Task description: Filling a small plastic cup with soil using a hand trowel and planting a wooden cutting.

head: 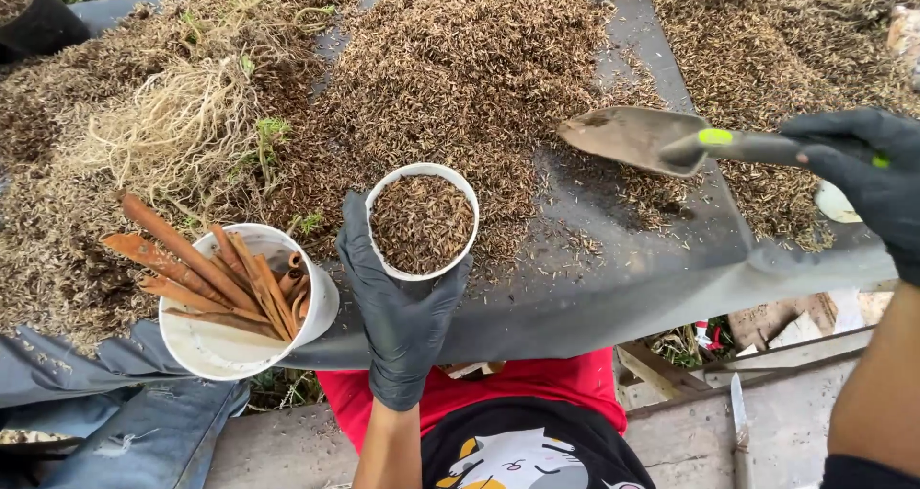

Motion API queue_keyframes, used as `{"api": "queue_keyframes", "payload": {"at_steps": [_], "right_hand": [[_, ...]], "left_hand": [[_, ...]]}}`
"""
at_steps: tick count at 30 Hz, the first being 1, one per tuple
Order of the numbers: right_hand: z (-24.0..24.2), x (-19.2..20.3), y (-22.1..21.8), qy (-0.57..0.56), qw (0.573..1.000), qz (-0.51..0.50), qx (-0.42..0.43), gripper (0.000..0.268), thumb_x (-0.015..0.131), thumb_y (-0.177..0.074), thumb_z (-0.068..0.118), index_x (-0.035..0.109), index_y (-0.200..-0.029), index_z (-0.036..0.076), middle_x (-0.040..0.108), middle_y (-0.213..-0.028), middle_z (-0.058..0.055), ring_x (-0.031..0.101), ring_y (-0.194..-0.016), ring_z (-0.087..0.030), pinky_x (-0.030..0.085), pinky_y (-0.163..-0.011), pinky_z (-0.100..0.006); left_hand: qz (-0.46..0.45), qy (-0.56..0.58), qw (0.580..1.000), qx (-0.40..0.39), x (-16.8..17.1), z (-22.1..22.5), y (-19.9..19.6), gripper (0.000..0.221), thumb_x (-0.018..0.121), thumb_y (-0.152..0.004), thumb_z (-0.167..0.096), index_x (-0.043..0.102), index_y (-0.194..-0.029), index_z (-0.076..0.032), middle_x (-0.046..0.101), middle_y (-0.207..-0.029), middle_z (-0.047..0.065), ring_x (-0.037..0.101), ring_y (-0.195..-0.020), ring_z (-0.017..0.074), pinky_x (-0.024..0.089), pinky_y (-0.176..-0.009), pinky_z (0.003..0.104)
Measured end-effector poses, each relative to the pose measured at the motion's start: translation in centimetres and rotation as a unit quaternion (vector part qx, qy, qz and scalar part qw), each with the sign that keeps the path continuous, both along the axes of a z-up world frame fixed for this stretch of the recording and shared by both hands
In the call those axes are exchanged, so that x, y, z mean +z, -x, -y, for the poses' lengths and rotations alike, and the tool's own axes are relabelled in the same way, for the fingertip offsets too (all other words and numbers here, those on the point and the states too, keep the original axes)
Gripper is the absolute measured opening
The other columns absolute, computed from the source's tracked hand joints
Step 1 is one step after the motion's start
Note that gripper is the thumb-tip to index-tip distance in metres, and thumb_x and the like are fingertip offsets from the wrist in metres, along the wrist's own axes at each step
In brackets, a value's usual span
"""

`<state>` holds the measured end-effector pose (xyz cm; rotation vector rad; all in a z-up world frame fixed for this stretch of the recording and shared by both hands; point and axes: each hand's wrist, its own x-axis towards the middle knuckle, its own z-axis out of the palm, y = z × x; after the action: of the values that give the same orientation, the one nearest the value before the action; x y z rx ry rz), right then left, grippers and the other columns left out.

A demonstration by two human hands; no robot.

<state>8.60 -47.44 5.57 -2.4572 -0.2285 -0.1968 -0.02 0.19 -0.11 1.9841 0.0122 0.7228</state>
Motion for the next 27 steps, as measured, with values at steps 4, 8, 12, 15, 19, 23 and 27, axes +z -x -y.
{"api": "queue_keyframes", "payload": {"at_steps": [4, 8, 12, 15, 19, 23, 27], "right_hand": [[3.6, -1.7, 3.0, 0.018, 0.999, 0.04, -0.02, 0.032, 0.06, -0.119, 0.01, 0.061, -0.147, -0.007, 0.061, -0.145, -0.026, 0.058, -0.134, -0.038, 0.045, -0.118, -0.046], [-0.5, -0.6, 5.3, 0.031, 0.994, 0.029, -0.098, 0.037, 0.06, -0.122, 0.015, 0.061, -0.15, -0.009, 0.063, -0.142, -0.029, 0.062, -0.115, -0.039, 0.048, -0.096, -0.046], [-4.6, -2.2, 3.9, 0.242, 0.948, 0.206, -0.03, 0.027, 0.075, -0.121, 0.012, 0.079, -0.141, -0.005, 0.07, -0.113, -0.024, 0.063, -0.092, -0.033, 0.051, -0.074, -0.042], [-7.7, -2.5, 3.0, 0.258, 0.94, 0.221, -0.002, 0.029, 0.076, -0.112, 0.024, 0.08, -0.137, 0.01, 0.073, -0.114, -0.014, 0.065, -0.091, -0.027, 0.051, -0.068, -0.039], [-6.8, -3.0, 2.0, 0.24, 0.938, 0.25, 0.009, 0.029, 0.078, -0.113, 0.022, 0.077, -0.139, 0.01, 0.068, -0.115, -0.018, 0.062, -0.085, -0.025, 0.049, -0.062, -0.038], [-6.8, -2.7, 2.3, 0.237, 0.941, 0.241, -0.008, 0.027, 0.08, -0.115, 0.019, 0.077, -0.14, 0.01, 0.07, -0.121, -0.017, 0.067, -0.094, -0.029, 0.05, -0.069, -0.041], [-7.6, -2.7, 2.6, 0.204, 0.955, 0.215, 0.019, 0.029, 0.078, -0.11, 0.015, 0.076, -0.138, 0.01, 0.069, -0.12, -0.015, 0.066, -0.099, -0.029, 0.053, -0.077, -0.041]], "left_hand": [[-0.005, 0.01, 1.0, -0.018, -0.8, 0.1, 0.5, 0.111, 0.091, -0.08, -0.023, 0.02, -0.163, -0.007, 0.032, -0.162, 0.023, 0.035, -0.154, 0.0382, 0.031, -0.13, 0.053], [0.022, 0.06, 0.998, -0.015, -1.3, 0.7, 0.2, 0.105, 0.092, -0.076, -0.018, 0.027, -0.157, -0.002, 0.037, -0.159, 0.022, 0.028, -0.158, 0.0387, 0.015, -0.136, 0.052], [0.03, 0.109, 0.992, -0.062, -1.7, 1.0, 0.0, 0.121, 0.088, -0.079, -0.013, 0.002, -0.164, -0.004, 0.033, -0.164, 0.022, 0.033, -0.156, 0.0361, 0.02, -0.134, 0.053], [0.037, 0.095, 0.993, -0.056, -1.5, 1.2, -0.1, 0.116, 0.088, -0.08, -0.014, 0.008, -0.163, -0.004, 0.035, -0.162, 0.023, 0.034, -0.156, 0.0366, 0.021, -0.134, 0.053], [0.017, 0.046, 0.999, -0.021, -2.7, 1.0, -0.1, 0.112, 0.091, -0.077, -0.023, 0.018, -0.16, -0.002, 0.028, -0.166, 0.026, 0.022, -0.161, 0.0402, 0.011, -0.136, 0.053], [0.029, 0.034, 0.999, -0.017, -2.8, 0.9, -0.4, 0.112, 0.089, -0.078, -0.025, 0.017, -0.161, 0.0, 0.036, -0.162, 0.024, 0.03, -0.157, 0.041, 0.017, -0.135, 0.055], [0.034, 0.019, 0.999, -0.025, -3.1, 0.9, -0.4, 0.108, 0.086, -0.081, -0.03, 0.019, -0.16, -0.001, 0.031, -0.163, 0.026, 0.025, -0.159, 0.0427, 0.017, -0.135, 0.057]]}}
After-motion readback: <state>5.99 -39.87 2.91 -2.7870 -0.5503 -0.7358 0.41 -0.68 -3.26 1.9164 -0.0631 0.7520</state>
